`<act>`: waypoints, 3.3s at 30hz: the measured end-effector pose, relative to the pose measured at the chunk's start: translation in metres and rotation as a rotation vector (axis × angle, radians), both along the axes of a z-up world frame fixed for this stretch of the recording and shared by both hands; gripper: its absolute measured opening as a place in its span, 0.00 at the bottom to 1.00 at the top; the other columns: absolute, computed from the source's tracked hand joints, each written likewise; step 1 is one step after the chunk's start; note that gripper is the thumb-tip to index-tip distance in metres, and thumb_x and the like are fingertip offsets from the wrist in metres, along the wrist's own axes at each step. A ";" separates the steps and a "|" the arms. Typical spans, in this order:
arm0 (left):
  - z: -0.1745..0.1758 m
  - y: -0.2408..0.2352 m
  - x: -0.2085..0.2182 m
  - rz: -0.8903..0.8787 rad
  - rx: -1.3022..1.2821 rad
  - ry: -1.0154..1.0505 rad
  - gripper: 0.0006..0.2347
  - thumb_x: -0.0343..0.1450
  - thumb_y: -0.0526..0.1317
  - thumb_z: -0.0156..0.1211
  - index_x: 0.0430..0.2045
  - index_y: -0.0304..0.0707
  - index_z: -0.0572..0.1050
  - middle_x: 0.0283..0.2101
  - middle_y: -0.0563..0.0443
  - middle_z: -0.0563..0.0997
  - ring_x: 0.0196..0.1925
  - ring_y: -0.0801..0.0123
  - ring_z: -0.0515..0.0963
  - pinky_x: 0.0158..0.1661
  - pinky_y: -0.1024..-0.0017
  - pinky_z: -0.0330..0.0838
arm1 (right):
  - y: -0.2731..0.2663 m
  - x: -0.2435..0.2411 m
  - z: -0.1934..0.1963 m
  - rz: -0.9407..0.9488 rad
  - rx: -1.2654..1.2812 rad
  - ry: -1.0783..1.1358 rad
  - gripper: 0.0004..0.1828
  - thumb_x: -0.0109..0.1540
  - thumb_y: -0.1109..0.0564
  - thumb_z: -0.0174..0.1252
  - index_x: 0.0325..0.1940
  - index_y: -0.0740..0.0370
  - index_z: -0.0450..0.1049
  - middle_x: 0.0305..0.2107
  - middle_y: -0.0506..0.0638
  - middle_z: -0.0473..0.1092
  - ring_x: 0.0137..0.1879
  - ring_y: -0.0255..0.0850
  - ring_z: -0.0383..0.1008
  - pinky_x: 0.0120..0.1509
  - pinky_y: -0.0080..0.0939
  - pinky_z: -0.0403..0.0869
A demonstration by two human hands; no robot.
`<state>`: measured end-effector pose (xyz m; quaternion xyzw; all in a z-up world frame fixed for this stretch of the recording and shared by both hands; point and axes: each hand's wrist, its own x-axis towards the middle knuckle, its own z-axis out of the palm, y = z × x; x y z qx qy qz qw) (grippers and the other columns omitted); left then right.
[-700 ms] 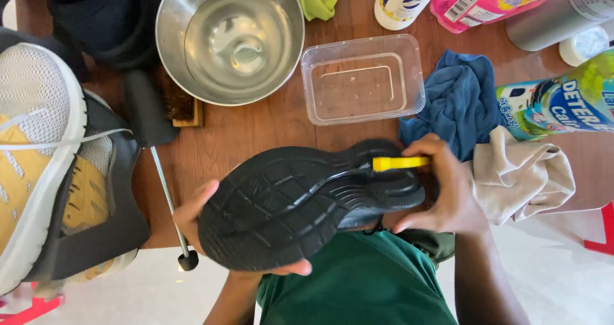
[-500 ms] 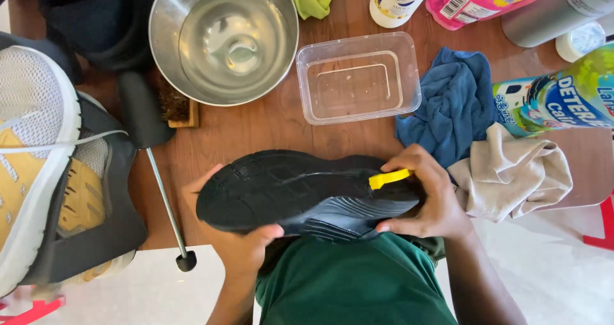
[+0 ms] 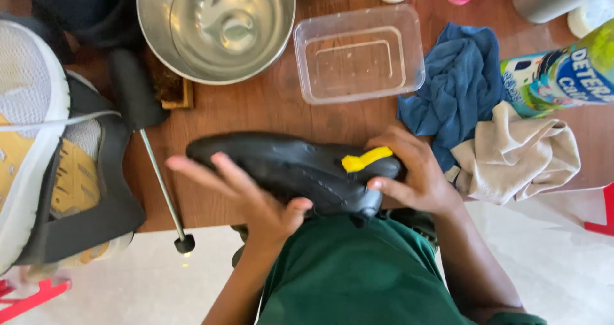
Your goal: The person cleans a black shoe using a yellow brush and a white cloth. They repeatedly dip the brush into a small plastic container of liquid and scrub the shoe's interior and exterior surfaces. The person also wipes the shoe with the cloth and moves a metal bowl of water aside to access the workspace.
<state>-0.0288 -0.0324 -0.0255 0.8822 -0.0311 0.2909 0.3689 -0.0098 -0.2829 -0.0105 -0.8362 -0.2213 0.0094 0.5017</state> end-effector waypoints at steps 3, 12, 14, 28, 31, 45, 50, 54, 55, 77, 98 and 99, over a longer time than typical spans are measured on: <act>-0.012 -0.004 -0.016 -0.140 0.221 0.111 0.51 0.61 0.83 0.27 0.79 0.60 0.37 0.76 0.27 0.17 0.79 0.32 0.13 0.73 0.16 0.11 | 0.004 0.004 -0.003 0.011 -0.005 -0.017 0.28 0.64 0.39 0.55 0.51 0.68 0.71 0.39 0.56 0.71 0.43 0.46 0.71 0.49 0.44 0.71; -0.001 -0.002 -0.012 -0.351 0.595 -0.114 0.22 0.80 0.49 0.34 0.66 0.48 0.70 0.70 0.46 0.71 0.77 0.54 0.56 0.71 0.41 0.13 | -0.002 0.013 0.004 -0.019 0.006 0.151 0.25 0.67 0.38 0.47 0.37 0.64 0.67 0.29 0.49 0.61 0.33 0.41 0.60 0.39 0.41 0.60; 0.021 -0.004 -0.006 -0.417 0.588 -0.139 0.20 0.81 0.43 0.33 0.66 0.45 0.70 0.69 0.49 0.73 0.75 0.59 0.65 0.73 0.47 0.20 | -0.004 0.013 0.011 -0.010 -0.013 0.185 0.25 0.68 0.38 0.45 0.42 0.65 0.69 0.29 0.49 0.62 0.33 0.39 0.62 0.38 0.40 0.62; 0.063 -0.022 0.032 -0.757 0.440 -0.129 0.18 0.74 0.36 0.51 0.60 0.46 0.74 0.62 0.47 0.79 0.64 0.54 0.80 0.65 0.53 0.67 | 0.000 -0.002 0.031 -0.476 -0.199 0.071 0.10 0.70 0.55 0.58 0.51 0.63 0.73 0.28 0.47 0.56 0.28 0.34 0.53 0.32 0.35 0.57; 0.062 -0.028 0.033 -0.692 0.478 -0.192 0.16 0.73 0.37 0.53 0.56 0.46 0.77 0.56 0.48 0.83 0.57 0.58 0.83 0.61 0.56 0.70 | -0.006 -0.011 0.034 -0.489 -0.281 0.020 0.08 0.70 0.58 0.61 0.50 0.63 0.74 0.27 0.49 0.59 0.32 0.38 0.59 0.36 0.38 0.61; 0.070 -0.072 0.061 -0.490 0.437 -0.114 0.08 0.78 0.35 0.55 0.47 0.36 0.79 0.51 0.46 0.82 0.50 0.52 0.81 0.51 0.54 0.74 | -0.065 -0.068 0.023 -0.931 -0.740 0.023 0.25 0.69 0.51 0.73 0.65 0.62 0.72 0.17 0.43 0.62 0.27 0.45 0.68 0.36 0.48 0.67; 0.064 -0.091 0.046 -0.556 0.370 -0.196 0.11 0.78 0.36 0.48 0.43 0.43 0.81 0.51 0.44 0.81 0.56 0.49 0.80 0.67 0.40 0.54 | -0.081 -0.065 -0.001 -0.899 -0.688 -0.002 0.24 0.65 0.54 0.69 0.58 0.69 0.69 0.40 0.66 0.70 0.47 0.61 0.70 0.45 0.57 0.68; 0.056 -0.101 0.035 -0.685 0.226 -0.326 0.12 0.79 0.40 0.46 0.41 0.44 0.83 0.47 0.45 0.83 0.53 0.55 0.82 0.72 0.42 0.42 | -0.102 -0.080 -0.028 -1.058 -0.303 -0.056 0.15 0.73 0.58 0.68 0.39 0.61 0.67 0.30 0.50 0.65 0.37 0.40 0.60 0.40 0.45 0.59; 0.054 -0.104 0.032 -0.679 0.226 -0.330 0.12 0.79 0.40 0.46 0.41 0.44 0.83 0.47 0.45 0.83 0.53 0.55 0.82 0.72 0.42 0.42 | -0.121 -0.097 -0.056 -1.054 -0.302 -0.061 0.15 0.73 0.58 0.68 0.39 0.61 0.67 0.30 0.50 0.65 0.37 0.40 0.60 0.40 0.45 0.59; 0.031 -0.113 0.003 -0.776 -0.131 -0.136 0.19 0.81 0.48 0.38 0.37 0.23 0.67 0.32 0.38 0.74 0.28 0.53 0.77 0.28 0.61 0.71 | 0.021 -0.064 0.018 -0.843 0.948 -0.057 0.14 0.73 0.45 0.48 0.55 0.54 0.60 0.30 0.50 0.62 0.34 0.34 0.61 0.46 0.37 0.64; 0.084 -0.073 0.018 -0.914 -0.504 0.046 0.45 0.68 0.74 0.37 0.82 0.65 0.36 0.83 0.29 0.28 0.89 0.33 0.23 0.84 0.22 0.13 | -0.054 -0.162 -0.221 -0.792 0.187 -0.160 0.20 0.68 0.60 0.52 0.63 0.69 0.61 0.51 0.59 0.69 0.59 0.42 0.72 0.70 0.43 0.72; 0.089 -0.067 0.025 -0.935 -0.525 0.027 0.46 0.67 0.74 0.36 0.82 0.65 0.37 0.84 0.33 0.27 0.90 0.39 0.22 0.87 0.25 0.13 | -0.061 -0.162 -0.230 -0.812 0.058 -0.221 0.19 0.68 0.61 0.52 0.62 0.70 0.62 0.50 0.59 0.69 0.58 0.42 0.72 0.69 0.43 0.72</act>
